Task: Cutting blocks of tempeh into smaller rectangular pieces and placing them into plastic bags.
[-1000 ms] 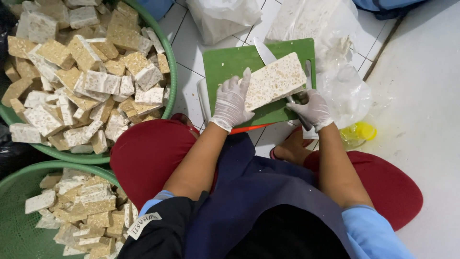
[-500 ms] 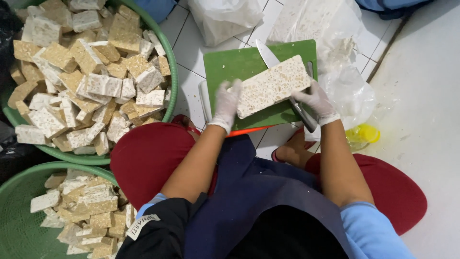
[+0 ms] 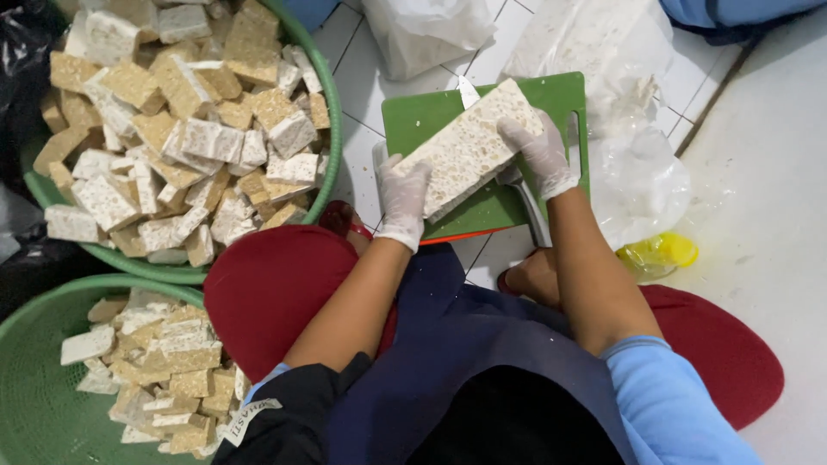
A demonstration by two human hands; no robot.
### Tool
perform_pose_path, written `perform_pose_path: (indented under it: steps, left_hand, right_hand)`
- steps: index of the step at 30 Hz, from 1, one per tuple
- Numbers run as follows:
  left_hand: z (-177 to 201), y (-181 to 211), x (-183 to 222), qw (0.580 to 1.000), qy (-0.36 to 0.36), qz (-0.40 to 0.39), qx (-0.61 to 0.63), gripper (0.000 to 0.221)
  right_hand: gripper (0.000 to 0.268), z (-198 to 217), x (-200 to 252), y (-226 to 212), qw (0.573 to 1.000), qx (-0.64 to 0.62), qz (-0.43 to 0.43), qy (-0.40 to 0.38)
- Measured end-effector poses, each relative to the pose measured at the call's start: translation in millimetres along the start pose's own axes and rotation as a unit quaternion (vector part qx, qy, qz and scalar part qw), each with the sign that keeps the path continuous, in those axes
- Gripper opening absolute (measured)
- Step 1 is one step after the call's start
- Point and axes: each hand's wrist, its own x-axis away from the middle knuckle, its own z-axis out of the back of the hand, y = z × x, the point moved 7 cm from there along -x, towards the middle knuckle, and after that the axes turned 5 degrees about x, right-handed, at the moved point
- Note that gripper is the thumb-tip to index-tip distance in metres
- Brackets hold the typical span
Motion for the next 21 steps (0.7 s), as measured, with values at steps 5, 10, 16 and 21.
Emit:
perform_pose_path:
  steps: [5, 10, 16, 21]
  left_hand:
    - [3, 35, 19, 0.974, -0.053, -0.050, -0.214, 0.074]
    - [-23, 63, 58, 0.819, -0.114, -0.336, -0.450, 0.133]
    - [-42, 29, 53, 0.731, -0.155, -0.325, -0.580, 0.132]
    - [-25, 37, 59, 0.753, -0.169, -0.300, -0.561, 0.122]
  right_hand:
    - [0.056, 17, 4, 27, 0.998, 0.052, 0.031, -0.010]
    - [0.042, 23, 61, 5, 0.973, 0.154, 0.171, -0.031]
    - [0.066, 40, 42, 98, 0.841, 0.501, 0.202, -0.010]
    - [0.038, 59, 6, 113, 0.844, 0.506, 0.179, -0.007]
